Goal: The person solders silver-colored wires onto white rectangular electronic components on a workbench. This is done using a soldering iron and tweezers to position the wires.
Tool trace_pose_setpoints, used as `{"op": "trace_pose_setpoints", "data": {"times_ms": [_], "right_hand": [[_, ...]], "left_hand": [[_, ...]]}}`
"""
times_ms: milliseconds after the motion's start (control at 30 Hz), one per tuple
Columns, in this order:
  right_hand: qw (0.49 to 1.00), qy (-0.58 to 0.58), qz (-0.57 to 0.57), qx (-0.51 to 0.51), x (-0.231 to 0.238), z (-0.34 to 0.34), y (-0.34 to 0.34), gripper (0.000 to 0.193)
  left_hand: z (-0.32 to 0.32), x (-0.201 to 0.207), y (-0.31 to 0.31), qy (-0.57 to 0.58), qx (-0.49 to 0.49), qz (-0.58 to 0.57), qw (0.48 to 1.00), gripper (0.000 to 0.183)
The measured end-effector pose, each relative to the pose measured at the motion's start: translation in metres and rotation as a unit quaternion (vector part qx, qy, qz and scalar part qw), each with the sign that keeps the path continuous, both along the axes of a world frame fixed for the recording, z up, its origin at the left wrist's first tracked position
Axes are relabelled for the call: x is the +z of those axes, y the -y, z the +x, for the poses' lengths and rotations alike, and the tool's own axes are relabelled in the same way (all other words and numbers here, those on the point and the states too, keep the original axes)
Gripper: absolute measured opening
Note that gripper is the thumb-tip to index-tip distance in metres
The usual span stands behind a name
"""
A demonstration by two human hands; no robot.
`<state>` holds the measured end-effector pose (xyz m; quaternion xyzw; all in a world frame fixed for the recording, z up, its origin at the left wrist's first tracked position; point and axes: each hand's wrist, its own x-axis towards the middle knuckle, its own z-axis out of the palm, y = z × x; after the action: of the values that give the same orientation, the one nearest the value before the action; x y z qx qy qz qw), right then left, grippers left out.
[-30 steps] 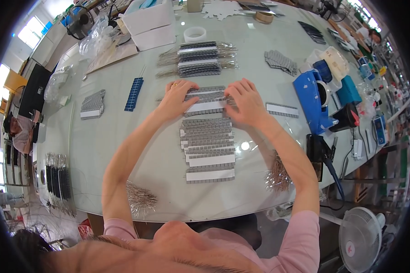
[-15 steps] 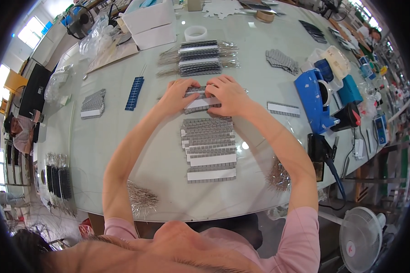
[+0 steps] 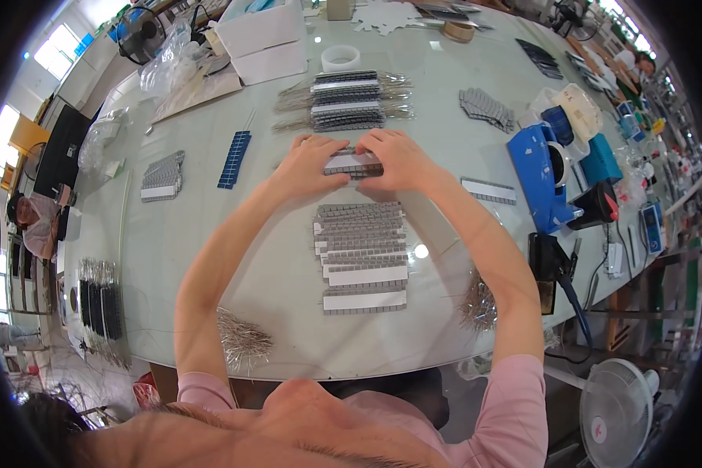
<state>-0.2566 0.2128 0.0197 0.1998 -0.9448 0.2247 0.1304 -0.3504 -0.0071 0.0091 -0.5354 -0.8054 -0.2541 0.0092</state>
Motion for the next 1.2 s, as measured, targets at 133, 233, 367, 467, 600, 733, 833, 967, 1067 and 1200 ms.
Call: {"op": "trace_pose_setpoints", "data": {"times_ms": [133,233,367,467,600,733,833,967,1067,1200], "right_hand": [[1.0,0.0,0.003,-0.001,-0.004,0.0,-0.006,0.045],[0.997,0.073,-0.029,-0.02,0.0,-0.001,-0.008,0.047],[0.998,0.055,0.0,-0.015,0.0,-0.002,-0.009,0.045],[0.999,0.037,0.015,-0.009,0.002,-0.002,-0.008,0.043],[0.998,0.058,0.01,-0.03,0.003,-0.007,-0.01,0.041],[0.997,0.071,0.03,-0.012,0.007,-0.006,-0.01,0.043],[0.997,0.074,0.034,-0.014,0.008,-0.008,-0.011,0.042],[0.996,0.071,0.053,-0.014,0.007,-0.015,-0.011,0.041],[0.997,0.051,0.055,-0.015,0.002,-0.027,-0.015,0.04],[0.998,0.059,0.033,-0.019,0.005,-0.029,-0.018,0.04]], "left_hand": [[-0.003,0.001,-0.001,0.008,-0.005,-0.01,1.0,0.06],[0.0,0.002,-0.001,-0.012,-0.006,-0.006,1.0,0.059],[-0.003,-0.003,-0.001,-0.027,-0.007,0.004,1.0,0.059],[-0.006,-0.001,-0.001,-0.019,-0.008,-0.012,1.0,0.059],[-0.01,-0.001,-0.002,-0.004,-0.005,-0.013,1.0,0.06],[-0.009,0.001,-0.005,-0.011,-0.002,-0.015,1.0,0.06],[-0.01,0.001,-0.005,-0.02,-0.007,-0.02,1.0,0.061],[-0.017,-0.004,-0.008,-0.033,-0.003,-0.029,0.999,0.061],[-0.024,-0.011,-0.012,-0.046,0.008,-0.013,0.999,0.061],[-0.024,-0.008,-0.012,-0.031,0.014,-0.026,0.999,0.062]]}}
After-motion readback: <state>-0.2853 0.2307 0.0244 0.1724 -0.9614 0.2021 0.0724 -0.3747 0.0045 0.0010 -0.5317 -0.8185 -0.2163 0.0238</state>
